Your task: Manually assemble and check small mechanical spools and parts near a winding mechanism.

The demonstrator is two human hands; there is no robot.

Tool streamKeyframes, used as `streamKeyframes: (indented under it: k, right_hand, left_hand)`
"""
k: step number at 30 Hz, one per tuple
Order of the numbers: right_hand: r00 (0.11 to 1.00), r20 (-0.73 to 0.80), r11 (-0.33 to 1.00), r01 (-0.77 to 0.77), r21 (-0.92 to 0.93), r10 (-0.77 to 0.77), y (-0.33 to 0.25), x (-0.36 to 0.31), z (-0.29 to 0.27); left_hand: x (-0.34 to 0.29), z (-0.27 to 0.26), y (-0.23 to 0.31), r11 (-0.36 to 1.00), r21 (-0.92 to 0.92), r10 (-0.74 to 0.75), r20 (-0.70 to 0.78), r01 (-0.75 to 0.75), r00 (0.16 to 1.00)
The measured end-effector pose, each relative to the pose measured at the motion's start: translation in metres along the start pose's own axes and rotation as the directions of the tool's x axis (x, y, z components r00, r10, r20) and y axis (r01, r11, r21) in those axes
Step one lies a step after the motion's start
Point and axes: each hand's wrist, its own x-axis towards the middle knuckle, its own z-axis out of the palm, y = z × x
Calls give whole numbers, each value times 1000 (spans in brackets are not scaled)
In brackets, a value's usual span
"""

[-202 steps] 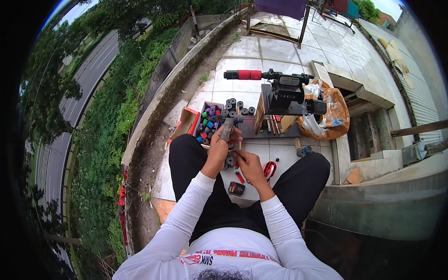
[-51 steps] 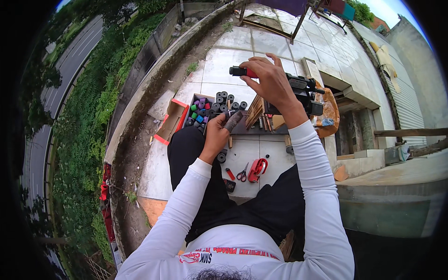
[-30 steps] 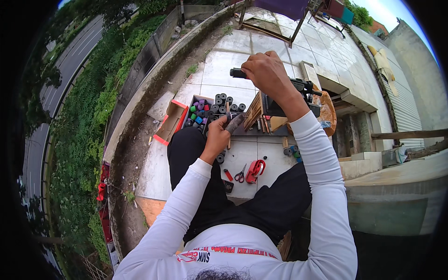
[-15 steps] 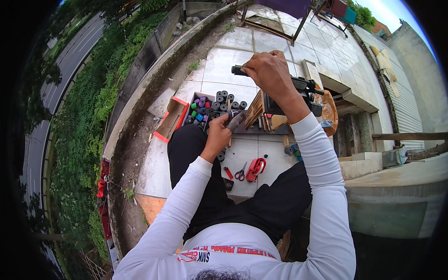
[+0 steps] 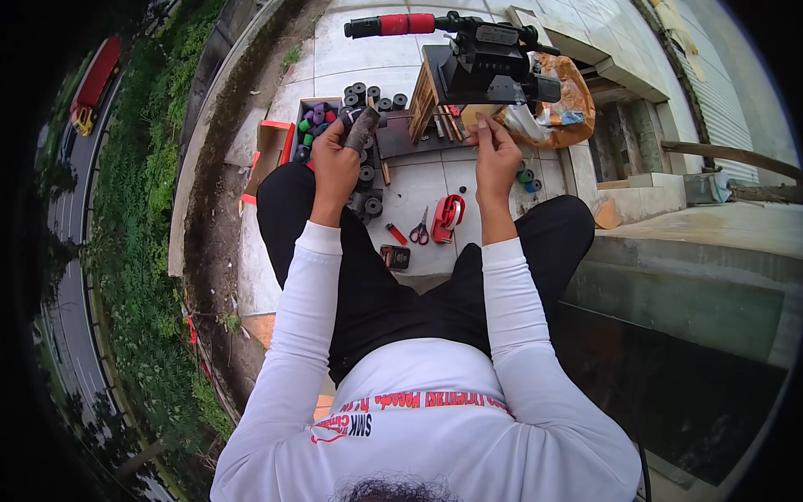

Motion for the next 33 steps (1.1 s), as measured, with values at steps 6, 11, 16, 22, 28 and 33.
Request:
streamKeyframes:
  k: [6, 11, 16, 22, 28, 33]
  right_hand:
    - [606, -184, 631, -764, 137, 774, 177, -111, -95]
    - [375, -75, 370, -927, -65, 924, 220, -138, -119]
    - [350, -59, 345, -934, -90, 935, 241, -144, -129]
    - [393, -39, 390, -919, -53, 919, 243, -145, -117]
    - [438, -40, 438, -899, -22, 898, 249, -146, -120]
    - [482, -6, 481, -872, 91, 876, 248, -153, -122]
  left_hand:
    - [-6, -7, 2, 999, -6, -32, 22, 32, 999]
    - [-13, -18, -3, 996, 58, -71, 55, 68, 996]
    - [-17, -7, -2, 990, 83, -124, 72, 118, 990]
    - [-17, 7, -4, 988, 126, -104, 127, 88, 986]
    - [-21, 17, -12, 985, 147, -113, 146, 91, 983]
    - [-20, 20, -23, 988, 125, -106, 141, 89, 984]
